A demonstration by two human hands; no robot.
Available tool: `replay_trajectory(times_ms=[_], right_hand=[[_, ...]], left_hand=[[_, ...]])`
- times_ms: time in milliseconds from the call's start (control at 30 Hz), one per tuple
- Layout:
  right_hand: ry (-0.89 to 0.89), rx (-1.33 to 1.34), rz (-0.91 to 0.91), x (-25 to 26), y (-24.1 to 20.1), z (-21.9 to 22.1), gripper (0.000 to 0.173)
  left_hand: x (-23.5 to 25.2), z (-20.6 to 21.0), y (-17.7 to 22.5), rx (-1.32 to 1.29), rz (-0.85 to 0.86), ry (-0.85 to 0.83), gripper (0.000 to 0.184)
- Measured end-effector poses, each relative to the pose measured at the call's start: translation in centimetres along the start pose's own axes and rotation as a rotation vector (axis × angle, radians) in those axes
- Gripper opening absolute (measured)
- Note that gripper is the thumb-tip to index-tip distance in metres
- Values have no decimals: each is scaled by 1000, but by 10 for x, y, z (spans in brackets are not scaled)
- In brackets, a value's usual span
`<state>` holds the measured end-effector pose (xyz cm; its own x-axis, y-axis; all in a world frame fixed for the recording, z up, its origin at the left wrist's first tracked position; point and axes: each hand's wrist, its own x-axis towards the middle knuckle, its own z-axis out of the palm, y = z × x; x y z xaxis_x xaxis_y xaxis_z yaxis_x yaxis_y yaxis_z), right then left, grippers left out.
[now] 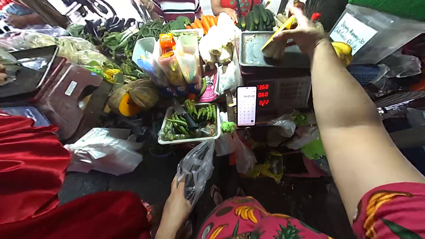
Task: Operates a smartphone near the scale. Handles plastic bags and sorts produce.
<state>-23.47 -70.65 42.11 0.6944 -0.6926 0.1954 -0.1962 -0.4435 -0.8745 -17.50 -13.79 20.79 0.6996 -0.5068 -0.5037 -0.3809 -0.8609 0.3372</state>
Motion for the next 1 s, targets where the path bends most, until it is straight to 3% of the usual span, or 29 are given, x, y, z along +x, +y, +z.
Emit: replay_trajectory(times_ms=[33, 100, 167, 233, 267, 300, 367, 400, 467, 567, 633, 700, 800, 900, 1000], right_hand=[[20, -48, -73, -11, -6, 6, 116], [-10, 66, -164, -57, -22, 25, 106], [-289, 347, -200, -122, -8, 53, 87], [-673, 805, -352, -174, 54, 113, 71], [-769, 1013, -284, -207, 66, 152, 73], [-851, 1132, -140, -242, 65, 184, 89], [-763, 1211, 294, -303, 55, 232, 108], [-662, 1250, 453, -323, 61, 251, 104], [-431, 1061, 514, -351, 80, 277, 92], [-324, 304, 324, -386, 122, 297, 134], [-382, 49, 247, -414, 150, 301, 139], [-442, -56, 238, -440, 172, 299, 131], [-523, -139, 400, -475, 200, 293, 128], [-470, -167, 598, -512, 239, 292, 133], [-391, -102, 716, -544, 280, 291, 137]], left_hand=[[-1, 0, 5, -44, 35, 8, 86], [-2, 0, 17, -152, 118, 37, 86], [-4, 4, 28, -265, 200, 73, 90], [-5, 8, 40, -365, 261, 108, 98], [-7, 9, 45, -408, 288, 130, 101], [-10, 11, 50, -444, 309, 148, 102], [-18, 15, 57, -472, 316, 176, 105], [-22, 17, 57, -471, 318, 201, 104], [-28, 21, 55, -441, 264, 247, 100], [-24, 42, 44, -286, 243, 383, 87], [-18, 65, 35, -263, 316, 384, 85], [-15, 88, 34, -182, 354, 321, 80], [-13, 123, 31, -149, 450, 179, 76], [-3, 167, 21, -278, 515, -76, 71], [6, 208, 17, -364, 542, -357, 77]])
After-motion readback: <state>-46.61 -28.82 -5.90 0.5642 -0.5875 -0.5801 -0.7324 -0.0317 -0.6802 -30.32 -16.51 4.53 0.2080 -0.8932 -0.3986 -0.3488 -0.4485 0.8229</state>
